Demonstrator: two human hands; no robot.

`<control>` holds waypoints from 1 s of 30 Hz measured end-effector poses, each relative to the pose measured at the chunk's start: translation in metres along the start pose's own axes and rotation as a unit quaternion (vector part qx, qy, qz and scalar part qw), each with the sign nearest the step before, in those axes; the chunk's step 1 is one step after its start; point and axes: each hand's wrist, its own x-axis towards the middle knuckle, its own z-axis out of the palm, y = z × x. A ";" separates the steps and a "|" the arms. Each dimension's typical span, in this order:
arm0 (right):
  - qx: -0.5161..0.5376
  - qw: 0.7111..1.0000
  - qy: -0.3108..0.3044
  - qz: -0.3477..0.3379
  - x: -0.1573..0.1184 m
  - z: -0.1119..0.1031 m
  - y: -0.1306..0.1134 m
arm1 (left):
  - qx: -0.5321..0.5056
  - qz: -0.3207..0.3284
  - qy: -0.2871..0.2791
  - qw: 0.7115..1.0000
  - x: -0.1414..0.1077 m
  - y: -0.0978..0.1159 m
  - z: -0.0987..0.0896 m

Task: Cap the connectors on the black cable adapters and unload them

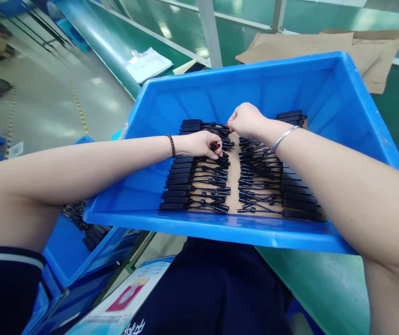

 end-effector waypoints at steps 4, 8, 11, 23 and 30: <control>-0.004 1.000 -0.004 0.009 0.000 0.001 -0.001 | 0.091 0.027 -0.002 0.996 0.002 0.002 0.007; -0.014 1.000 -0.007 0.020 0.000 0.000 0.001 | 0.126 0.033 0.014 0.991 0.002 0.004 0.005; -0.016 1.000 -0.009 0.016 0.000 0.000 0.001 | 0.072 0.016 0.023 0.997 0.000 0.007 -0.005; -0.064 0.997 -0.043 0.007 -0.006 0.005 -0.002 | 0.069 0.083 -0.041 0.993 0.003 -0.006 -0.027; -0.034 0.997 -0.067 0.011 -0.005 0.011 0.004 | 0.041 0.049 -0.013 0.998 -0.001 -0.001 -0.026</control>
